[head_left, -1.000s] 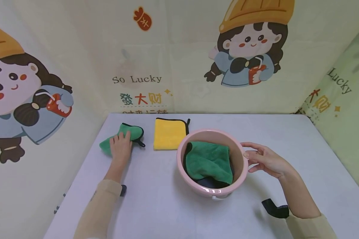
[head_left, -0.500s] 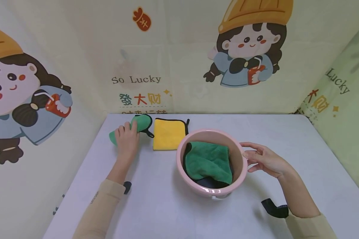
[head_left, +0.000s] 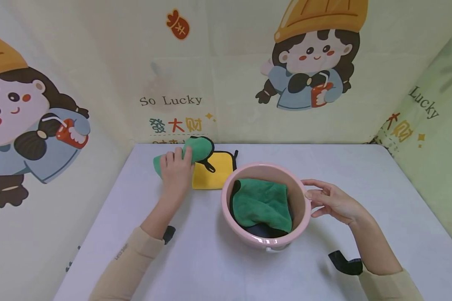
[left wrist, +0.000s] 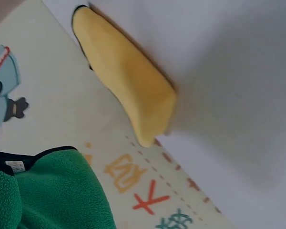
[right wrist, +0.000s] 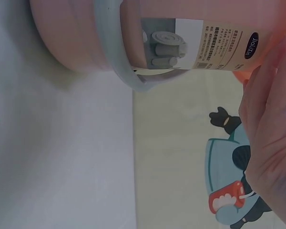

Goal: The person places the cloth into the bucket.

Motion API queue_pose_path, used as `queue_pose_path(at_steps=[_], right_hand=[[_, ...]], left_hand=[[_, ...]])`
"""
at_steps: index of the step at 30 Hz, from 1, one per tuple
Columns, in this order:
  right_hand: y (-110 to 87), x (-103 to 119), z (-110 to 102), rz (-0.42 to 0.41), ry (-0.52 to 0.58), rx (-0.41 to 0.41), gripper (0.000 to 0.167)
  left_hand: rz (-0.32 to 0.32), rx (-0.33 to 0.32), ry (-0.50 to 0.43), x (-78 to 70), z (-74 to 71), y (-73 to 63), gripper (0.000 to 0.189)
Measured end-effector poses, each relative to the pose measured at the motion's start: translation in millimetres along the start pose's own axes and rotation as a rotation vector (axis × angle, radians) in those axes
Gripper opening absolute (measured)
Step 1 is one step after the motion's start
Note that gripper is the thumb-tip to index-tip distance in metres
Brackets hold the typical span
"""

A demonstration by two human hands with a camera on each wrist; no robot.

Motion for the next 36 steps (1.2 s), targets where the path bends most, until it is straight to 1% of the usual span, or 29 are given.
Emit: queue_pose_path(at_steps=[2, 8, 13, 20, 23, 25, 29, 31, 34, 36], right_hand=[[-0.1, 0, 0, -0.001, 0.003, 0.0, 0.031], [0.0, 0, 1, -0.012, 0.018, 0.012, 0.031], [0.2, 0, 1, -0.014, 0.026, 0.012, 0.03], [0.3, 0, 1, -0.02, 0.029, 0.012, 0.03], [0.1, -1, 1, -0.016, 0.032, 0.008, 0.03], [0.1, -1, 1, -0.017, 0.039, 0.007, 0.03], [0.0, -1, 2, -0.029, 0.056, 0.017, 0.03], [-0.1, -1, 2, -0.034, 0.063, 0.021, 0.03], [0.0, -1, 2, -0.033, 0.065, 0.02, 0.031], [0.0, -2, 2, -0.029, 0.064, 0.018, 0.031]], left_hand=[[0.026, 0.005, -0.005, -9.7, -3.0, 0.5, 0.038], [0.1, -0.02, -0.01, -38.5, -13.5, 1.7, 0.034], [0.174, -0.06, -0.039, -62.3, -24.6, 1.0, 0.032], [0.294, -0.132, -0.126, -92.6, -41.3, -5.2, 0.04], [0.343, -0.162, -0.169, -104.2, -46.5, -9.5, 0.037], [0.373, -0.165, -0.194, -111.5, -48.5, -12.5, 0.035], [0.438, -0.148, -0.228, -125.8, -50.5, -18.1, 0.032], [0.478, -0.145, -0.236, -132.5, -50.0, -21.1, 0.026], [0.543, -0.168, -0.225, -142.0, -47.2, -25.5, 0.014], [0.588, -0.175, -0.223, -147.6, -43.7, -28.4, 0.016]])
Point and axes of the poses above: each hand's wrist, its own y-axis towards the middle knuckle, its own z-axis out of the palm, x = y × z, the point moved 6 cm from there along y, towards the middle knuckle, and after that the axes turned 12 degrees about -y, right-handed, at the moved point
